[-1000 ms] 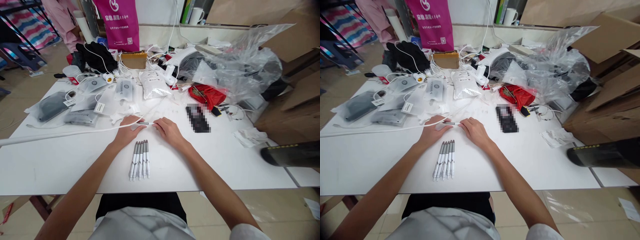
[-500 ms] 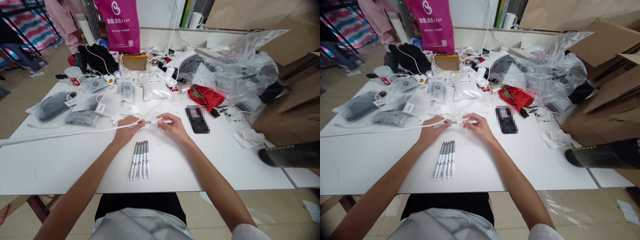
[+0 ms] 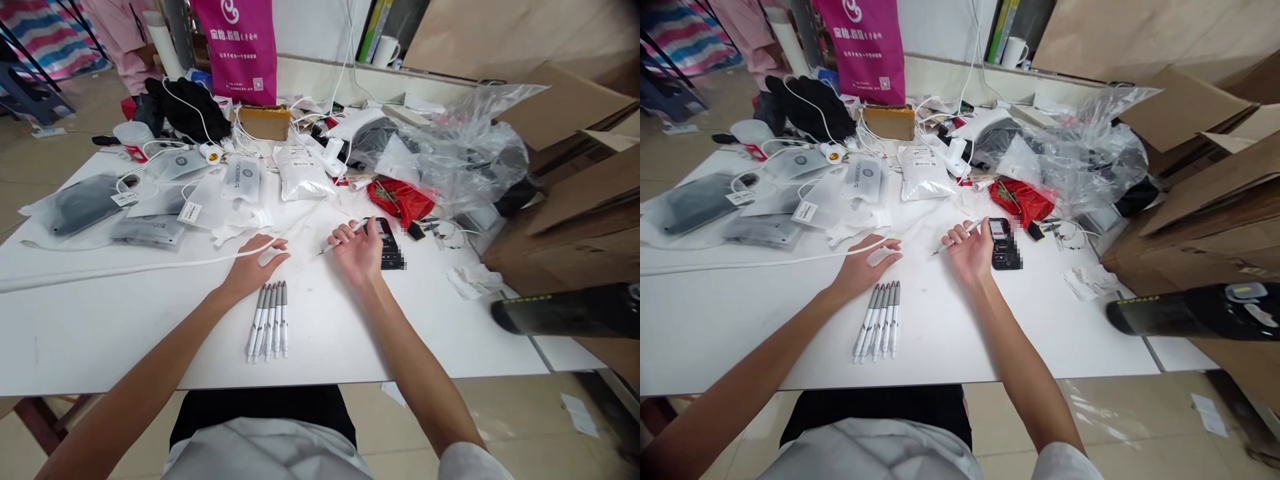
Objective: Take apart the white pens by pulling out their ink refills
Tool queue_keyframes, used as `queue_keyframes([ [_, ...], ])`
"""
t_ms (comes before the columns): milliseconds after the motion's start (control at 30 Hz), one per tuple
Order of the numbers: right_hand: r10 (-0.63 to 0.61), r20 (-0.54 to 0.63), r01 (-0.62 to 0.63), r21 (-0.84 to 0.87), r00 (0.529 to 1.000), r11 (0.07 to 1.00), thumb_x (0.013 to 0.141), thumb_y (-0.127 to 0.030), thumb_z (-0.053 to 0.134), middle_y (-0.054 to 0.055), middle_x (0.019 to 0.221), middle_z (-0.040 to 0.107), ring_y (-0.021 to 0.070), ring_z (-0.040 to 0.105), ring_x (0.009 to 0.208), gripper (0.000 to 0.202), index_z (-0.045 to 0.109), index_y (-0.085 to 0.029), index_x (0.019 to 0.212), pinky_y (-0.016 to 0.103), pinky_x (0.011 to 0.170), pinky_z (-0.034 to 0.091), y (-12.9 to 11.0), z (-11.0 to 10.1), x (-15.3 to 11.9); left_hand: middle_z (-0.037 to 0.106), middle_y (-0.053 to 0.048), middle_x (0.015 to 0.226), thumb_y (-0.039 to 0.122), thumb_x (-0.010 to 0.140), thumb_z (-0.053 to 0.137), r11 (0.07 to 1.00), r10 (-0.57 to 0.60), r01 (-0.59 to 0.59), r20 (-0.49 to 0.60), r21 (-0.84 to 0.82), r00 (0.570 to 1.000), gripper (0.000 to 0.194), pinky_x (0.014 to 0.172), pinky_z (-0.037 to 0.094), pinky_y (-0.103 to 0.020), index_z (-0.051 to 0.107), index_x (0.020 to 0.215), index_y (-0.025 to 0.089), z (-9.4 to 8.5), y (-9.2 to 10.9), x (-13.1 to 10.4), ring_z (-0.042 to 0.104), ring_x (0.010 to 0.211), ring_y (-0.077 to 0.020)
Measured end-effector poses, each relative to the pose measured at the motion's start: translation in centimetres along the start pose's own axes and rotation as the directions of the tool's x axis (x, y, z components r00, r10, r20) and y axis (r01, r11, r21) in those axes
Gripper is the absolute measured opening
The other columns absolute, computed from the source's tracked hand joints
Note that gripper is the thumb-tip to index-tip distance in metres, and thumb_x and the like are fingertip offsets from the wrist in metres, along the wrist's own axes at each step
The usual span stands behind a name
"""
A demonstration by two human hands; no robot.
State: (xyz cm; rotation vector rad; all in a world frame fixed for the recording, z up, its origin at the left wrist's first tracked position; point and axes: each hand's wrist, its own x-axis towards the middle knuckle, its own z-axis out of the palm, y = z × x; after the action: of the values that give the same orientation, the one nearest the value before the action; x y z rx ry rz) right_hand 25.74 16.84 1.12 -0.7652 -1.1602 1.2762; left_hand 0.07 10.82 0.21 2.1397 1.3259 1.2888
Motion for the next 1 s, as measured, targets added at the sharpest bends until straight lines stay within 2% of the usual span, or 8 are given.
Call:
queue_keyframes([
  [100, 0.016, -0.029, -0.013, 0.098, 0.999, 0.995, 0.100, -0.077, 0.039, -0.004, 0.066, 0.025, 0.0203, 0.032, 0.061, 0.056, 0.034, -0.028, 0.073, 0.042, 0.067, 0.048, -0.6, -0.9, 0.2, 0.079, -0.003, 0.104, 0.033, 0.104, 0.068, 0.999, 0.034, -0.034, 0.008, 0.024, 0.999, 0.018, 0.099, 0.054, -0.039, 0.075, 0.119, 0.025, 0.1, -0.2, 0.0, 0.071, 0.102, -0.0215],
  [200, 0.025, -0.056, -0.016, 0.159, 0.998, 0.987, 0.101, -0.070, 0.041, -0.004, 0.067, 0.020, 0.0202, 0.026, 0.061, 0.054, 0.028, -0.028, 0.070, 0.041, 0.066, 0.046, -1.0, -0.9, 0.1, 0.079, -0.003, 0.102, 0.032, 0.106, 0.065, 0.996, 0.067, -0.068, 0.025, 0.054, 0.997, 0.017, 0.101, 0.052, -0.040, 0.075, 0.119, 0.026, 0.3, -0.2, -0.2, 0.071, 0.101, -0.0216],
  [367, -0.028, -0.036, 0.031, 0.097, 0.999, 0.995, 0.101, -0.074, 0.039, -0.004, 0.066, 0.023, 0.0208, 0.028, 0.062, 0.057, 0.029, -0.028, 0.070, 0.041, 0.065, 0.045, -1.6, -0.3, -0.2, 0.079, -0.003, 0.100, 0.032, 0.107, 0.063, 0.995, 0.055, -0.058, 0.032, 0.084, 0.998, 0.018, 0.101, 0.051, -0.040, 0.074, 0.119, 0.026, 0.3, -0.3, -0.2, 0.070, 0.099, -0.0219],
  [467, 0.028, -0.075, -0.014, 0.184, 0.997, 0.983, 0.101, -0.076, 0.038, -0.003, 0.065, 0.025, 0.0205, 0.030, 0.061, 0.058, 0.031, -0.028, 0.070, 0.040, 0.065, 0.046, -2.0, 0.0, -0.3, 0.078, -0.003, 0.101, 0.032, 0.107, 0.064, 0.993, 0.069, -0.071, 0.025, 0.091, 0.997, 0.017, 0.101, 0.051, -0.040, 0.074, 0.119, 0.026, 0.3, -0.4, -0.2, 0.070, 0.098, -0.0212],
  [600, 0.169, -0.124, -0.104, 0.411, 0.978, 0.905, 0.104, -0.068, 0.041, -0.004, 0.064, 0.027, 0.0181, 0.031, 0.060, 0.054, 0.034, -0.027, 0.070, 0.035, 0.061, 0.046, -2.3, 0.5, -0.6, 0.078, -0.002, 0.103, 0.034, 0.106, 0.066, 0.993, 0.079, -0.082, 0.037, 0.087, 0.996, 0.020, 0.104, 0.051, -0.040, 0.073, 0.123, 0.026, 0.3, -0.4, -0.2, 0.070, 0.102, -0.0214],
  [733, 0.234, -0.044, -0.154, 0.636, 0.971, 0.757, 0.107, -0.051, 0.039, -0.005, 0.064, 0.025, 0.0151, 0.029, 0.058, 0.047, 0.029, -0.025, 0.070, 0.029, 0.059, 0.043, -2.3, 1.0, -0.9, 0.078, -0.003, 0.104, 0.035, 0.106, 0.066, 0.992, 0.083, -0.089, 0.072, 0.085, 0.994, 0.022, 0.105, 0.051, -0.041, 0.072, 0.125, 0.026, 0.3, 0.0, -0.4, 0.071, 0.105, -0.0225],
  [833, 0.239, -0.021, -0.160, 0.688, 0.971, 0.708, 0.107, -0.050, 0.037, -0.006, 0.064, 0.025, 0.0140, 0.030, 0.058, 0.045, 0.027, -0.024, 0.071, 0.028, 0.059, 0.043, -2.2, 1.3, -1.1, 0.079, -0.003, 0.104, 0.034, 0.106, 0.066, 0.992, 0.102, -0.108, 0.096, 0.066, 0.990, 0.026, 0.104, 0.052, -0.042, 0.070, 0.129, 0.025, 0.4, 0.1, -0.6, 0.071, 0.105, -0.0226],
  [1000, 0.234, -0.019, -0.163, 0.665, 0.972, 0.729, 0.103, -0.050, 0.051, -0.006, 0.064, 0.026, 0.0138, 0.032, 0.057, 0.048, 0.027, -0.024, 0.070, 0.028, 0.058, 0.044, -1.9, 1.7, -1.4, 0.080, -0.006, 0.113, 0.034, 0.105, 0.069, 0.979, 0.196, -0.201, 0.097, 0.041, 0.976, 0.036, 0.107, 0.052, -0.044, 0.067, 0.140, 0.024, 0.9, -0.3, -0.8, 0.073, 0.107, -0.0225],
])
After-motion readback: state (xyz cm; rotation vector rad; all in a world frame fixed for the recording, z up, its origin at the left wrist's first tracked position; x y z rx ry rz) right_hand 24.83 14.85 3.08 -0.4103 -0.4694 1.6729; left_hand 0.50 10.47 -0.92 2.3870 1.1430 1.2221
